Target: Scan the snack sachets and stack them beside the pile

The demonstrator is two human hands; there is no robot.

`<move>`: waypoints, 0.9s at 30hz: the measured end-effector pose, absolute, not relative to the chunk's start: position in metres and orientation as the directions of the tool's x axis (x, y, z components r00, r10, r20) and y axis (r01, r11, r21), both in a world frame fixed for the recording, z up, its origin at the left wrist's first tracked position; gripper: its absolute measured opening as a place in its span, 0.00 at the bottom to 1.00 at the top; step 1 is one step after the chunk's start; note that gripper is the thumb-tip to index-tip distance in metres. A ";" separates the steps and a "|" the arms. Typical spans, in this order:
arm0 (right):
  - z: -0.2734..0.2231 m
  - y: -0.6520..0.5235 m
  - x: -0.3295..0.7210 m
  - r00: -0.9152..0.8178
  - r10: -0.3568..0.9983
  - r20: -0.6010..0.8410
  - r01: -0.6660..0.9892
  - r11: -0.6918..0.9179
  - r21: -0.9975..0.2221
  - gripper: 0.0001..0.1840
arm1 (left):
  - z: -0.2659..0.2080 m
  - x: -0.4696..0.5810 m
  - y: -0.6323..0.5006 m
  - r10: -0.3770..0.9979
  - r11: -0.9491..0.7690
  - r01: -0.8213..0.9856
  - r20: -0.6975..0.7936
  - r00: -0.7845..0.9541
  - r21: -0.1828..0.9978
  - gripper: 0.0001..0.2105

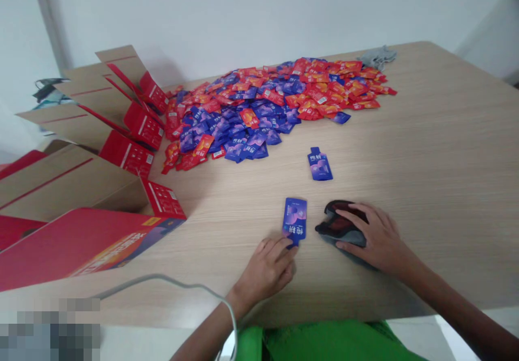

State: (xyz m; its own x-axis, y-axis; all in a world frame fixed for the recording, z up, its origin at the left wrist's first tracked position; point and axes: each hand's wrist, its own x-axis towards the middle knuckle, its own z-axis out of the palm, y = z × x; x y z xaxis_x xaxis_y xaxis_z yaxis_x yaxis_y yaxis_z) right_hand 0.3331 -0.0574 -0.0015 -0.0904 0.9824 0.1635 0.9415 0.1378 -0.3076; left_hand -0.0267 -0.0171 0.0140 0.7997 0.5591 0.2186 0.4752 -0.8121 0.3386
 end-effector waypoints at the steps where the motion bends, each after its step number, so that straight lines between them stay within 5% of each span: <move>1: -0.001 -0.059 0.333 -0.120 0.978 0.168 0.941 0.166 -0.294 0.43 | 0.011 -0.025 -0.021 0.562 -0.815 0.476 0.251 0.788 0.332 0.19; 4: -0.002 -0.067 0.335 -0.197 0.969 0.146 0.919 0.235 -0.318 0.46 | 0.004 -0.022 -0.028 0.562 -0.823 0.474 0.326 0.761 0.313 0.16; 10: 0.008 -0.046 0.344 -0.275 0.957 0.090 0.848 0.285 -0.446 0.35 | 0.002 -0.021 -0.030 0.544 -0.835 0.447 0.362 0.757 0.321 0.13; 17: 0.046 0.025 0.281 -0.207 0.919 0.337 0.725 0.375 -0.577 0.30 | 0.001 -0.021 -0.031 0.524 -0.849 0.420 0.402 0.751 0.321 0.13; 22: 0.031 0.020 0.220 -0.548 0.808 0.217 0.663 0.578 -0.477 0.27 | -0.004 -0.020 -0.032 0.535 -0.842 0.421 0.420 0.733 0.337 0.11; 27: 0.007 0.036 0.225 -0.528 0.829 0.183 0.750 0.556 -0.357 0.32 | -0.005 -0.020 -0.030 0.504 -0.860 0.383 0.455 0.734 0.336 0.11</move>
State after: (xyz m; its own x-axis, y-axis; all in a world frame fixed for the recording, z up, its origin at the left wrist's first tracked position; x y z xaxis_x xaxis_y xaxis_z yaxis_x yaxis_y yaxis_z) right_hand 0.2249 0.0358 0.0069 -0.5278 0.8293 0.1833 0.7504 0.5564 -0.3568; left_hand -0.0195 -0.0301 -0.0052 0.7339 0.5044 0.4550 0.3827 -0.8604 0.3364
